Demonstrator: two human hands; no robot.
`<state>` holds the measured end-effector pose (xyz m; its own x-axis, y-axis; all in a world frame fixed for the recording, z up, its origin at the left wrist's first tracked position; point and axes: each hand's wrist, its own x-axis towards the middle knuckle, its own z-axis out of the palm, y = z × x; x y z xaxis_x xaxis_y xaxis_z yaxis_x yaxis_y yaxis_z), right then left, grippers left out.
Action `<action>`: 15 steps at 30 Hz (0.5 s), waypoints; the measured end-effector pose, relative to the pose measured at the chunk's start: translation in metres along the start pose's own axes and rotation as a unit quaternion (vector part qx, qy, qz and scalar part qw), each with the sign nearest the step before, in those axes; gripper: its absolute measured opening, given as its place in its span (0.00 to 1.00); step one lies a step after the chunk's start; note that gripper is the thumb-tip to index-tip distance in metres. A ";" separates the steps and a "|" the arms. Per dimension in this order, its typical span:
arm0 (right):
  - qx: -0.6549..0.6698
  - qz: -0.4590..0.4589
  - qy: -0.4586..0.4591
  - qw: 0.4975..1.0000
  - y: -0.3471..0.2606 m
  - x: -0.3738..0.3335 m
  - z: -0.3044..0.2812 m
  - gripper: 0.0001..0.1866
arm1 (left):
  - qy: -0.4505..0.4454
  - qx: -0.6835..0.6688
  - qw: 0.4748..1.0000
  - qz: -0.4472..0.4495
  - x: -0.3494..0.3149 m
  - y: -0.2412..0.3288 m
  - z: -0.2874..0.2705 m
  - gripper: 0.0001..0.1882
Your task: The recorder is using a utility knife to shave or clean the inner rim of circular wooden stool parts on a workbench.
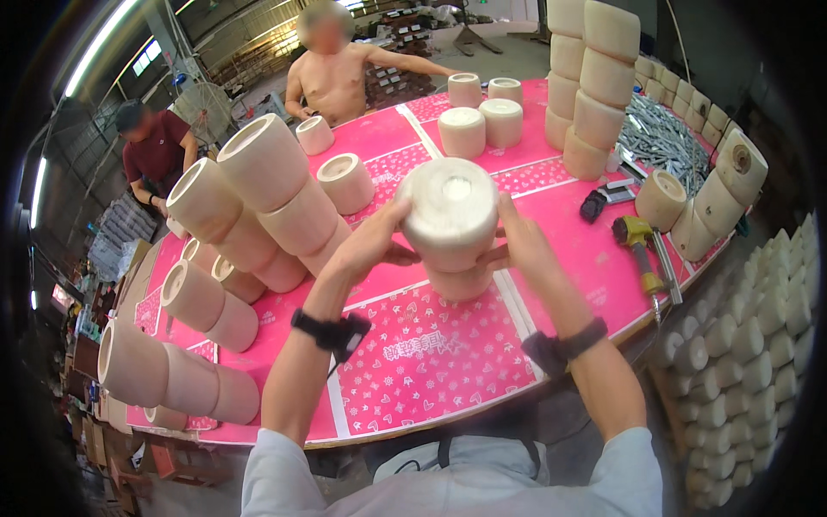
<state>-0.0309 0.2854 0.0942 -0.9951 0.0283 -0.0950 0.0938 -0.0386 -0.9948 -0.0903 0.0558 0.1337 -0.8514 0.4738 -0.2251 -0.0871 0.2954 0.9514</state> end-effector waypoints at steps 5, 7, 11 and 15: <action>0.072 -0.101 -0.026 0.992 0.020 -0.055 0.013 0.40 | 0.057 -0.124 0.973 0.188 -0.068 -0.041 0.023 0.26; 0.151 -0.143 -0.083 0.975 0.047 -0.065 0.014 0.38 | 0.120 -0.142 0.959 0.213 -0.086 -0.070 0.025 0.25; -0.062 -0.212 -0.035 0.975 0.100 -0.084 0.050 0.39 | 0.145 -0.151 0.951 0.226 -0.115 -0.118 0.054 0.50; -0.017 -0.172 -0.077 0.982 0.133 -0.091 0.053 0.39 | 0.113 -0.093 0.964 0.223 -0.122 -0.160 0.047 0.62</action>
<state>0.0706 0.2245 -0.0275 -0.9608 -0.1175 0.2512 -0.2505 -0.0207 -0.9679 0.0521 -0.0106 -0.0008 -0.9146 0.3199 0.2474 0.2414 -0.0591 0.9686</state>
